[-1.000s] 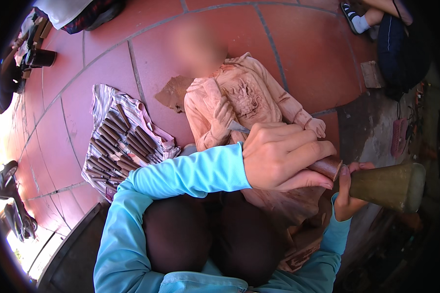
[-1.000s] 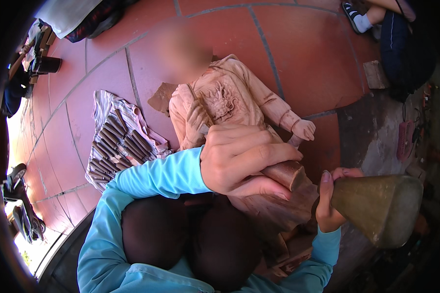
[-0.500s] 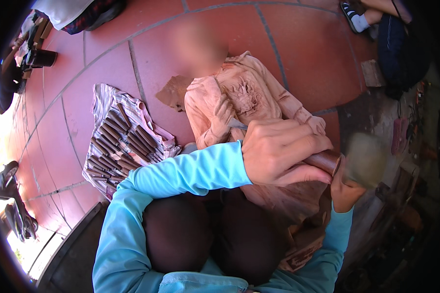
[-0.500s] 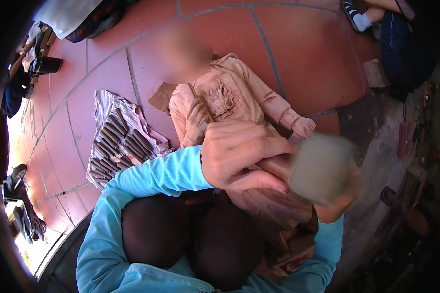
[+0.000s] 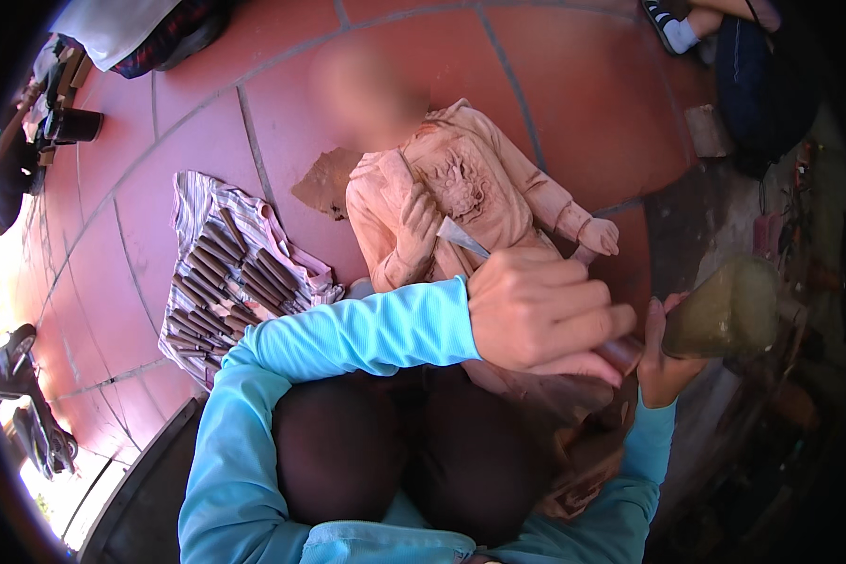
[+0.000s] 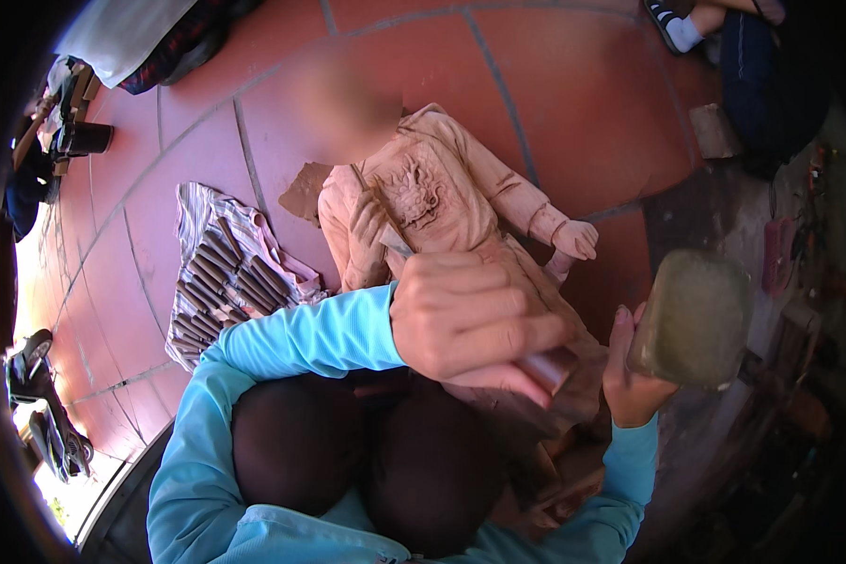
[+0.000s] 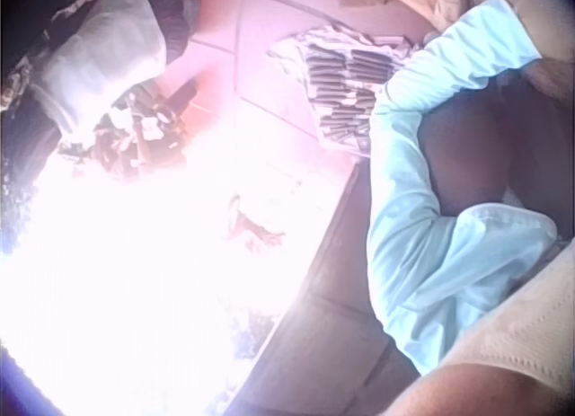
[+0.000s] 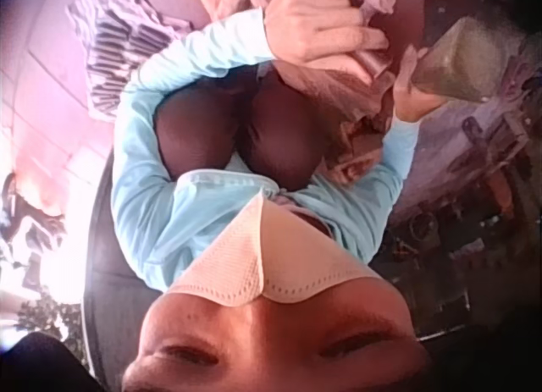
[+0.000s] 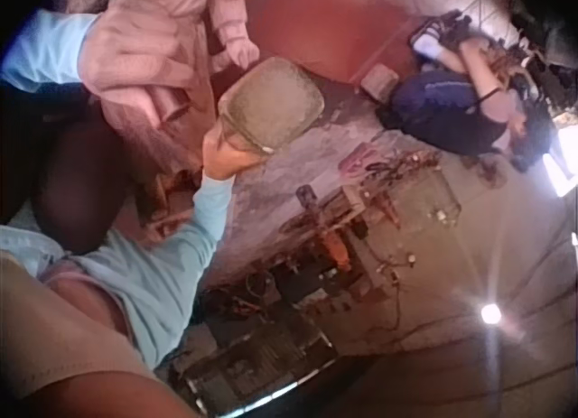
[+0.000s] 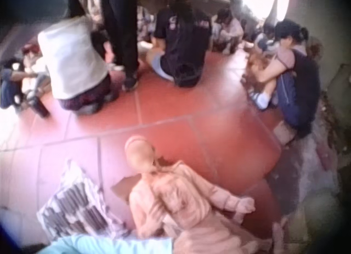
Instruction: The person is carving a wooden statue of a man using a chisel and a wooden mallet. They repeatedly strike the chisel to shape the wood, focusing on the torso and arm areas of the figure.
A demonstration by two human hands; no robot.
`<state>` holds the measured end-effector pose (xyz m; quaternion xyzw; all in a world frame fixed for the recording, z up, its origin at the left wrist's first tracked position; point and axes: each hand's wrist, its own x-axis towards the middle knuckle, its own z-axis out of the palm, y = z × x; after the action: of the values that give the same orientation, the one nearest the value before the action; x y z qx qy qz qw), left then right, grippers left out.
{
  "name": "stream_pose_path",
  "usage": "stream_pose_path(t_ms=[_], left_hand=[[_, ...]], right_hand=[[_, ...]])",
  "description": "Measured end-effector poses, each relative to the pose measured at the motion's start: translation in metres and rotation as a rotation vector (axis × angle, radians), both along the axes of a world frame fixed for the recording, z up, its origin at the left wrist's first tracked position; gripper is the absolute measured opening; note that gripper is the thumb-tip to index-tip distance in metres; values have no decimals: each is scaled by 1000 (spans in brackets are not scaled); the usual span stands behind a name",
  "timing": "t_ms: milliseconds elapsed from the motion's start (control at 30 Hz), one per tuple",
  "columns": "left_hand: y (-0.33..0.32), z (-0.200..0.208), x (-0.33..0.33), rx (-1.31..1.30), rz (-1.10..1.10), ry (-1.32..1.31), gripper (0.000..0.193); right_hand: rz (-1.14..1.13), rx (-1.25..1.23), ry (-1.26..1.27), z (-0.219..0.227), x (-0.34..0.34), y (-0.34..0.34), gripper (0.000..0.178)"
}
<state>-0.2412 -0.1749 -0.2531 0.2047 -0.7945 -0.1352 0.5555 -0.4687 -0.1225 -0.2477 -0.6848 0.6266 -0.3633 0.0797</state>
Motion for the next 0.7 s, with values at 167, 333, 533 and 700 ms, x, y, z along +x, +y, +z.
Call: stream_pose_path(t_ms=[167, 333, 533, 700], left_hand=[[-9, -9, -1, 64, 47, -3, 49], [-9, -3, 4, 156, 22, -40, 48], [-12, -2, 4, 207, 12, 26, 47], [-16, 0, 6, 250, -7, 60, 46]], right_hand=[[70, 51, 80, 5, 2, 1, 9], [66, 36, -62, 10, 8, -1, 5], [71, 53, -262, 11, 6, -5, 7], [112, 30, 14, 9, 9, -11, 6]])
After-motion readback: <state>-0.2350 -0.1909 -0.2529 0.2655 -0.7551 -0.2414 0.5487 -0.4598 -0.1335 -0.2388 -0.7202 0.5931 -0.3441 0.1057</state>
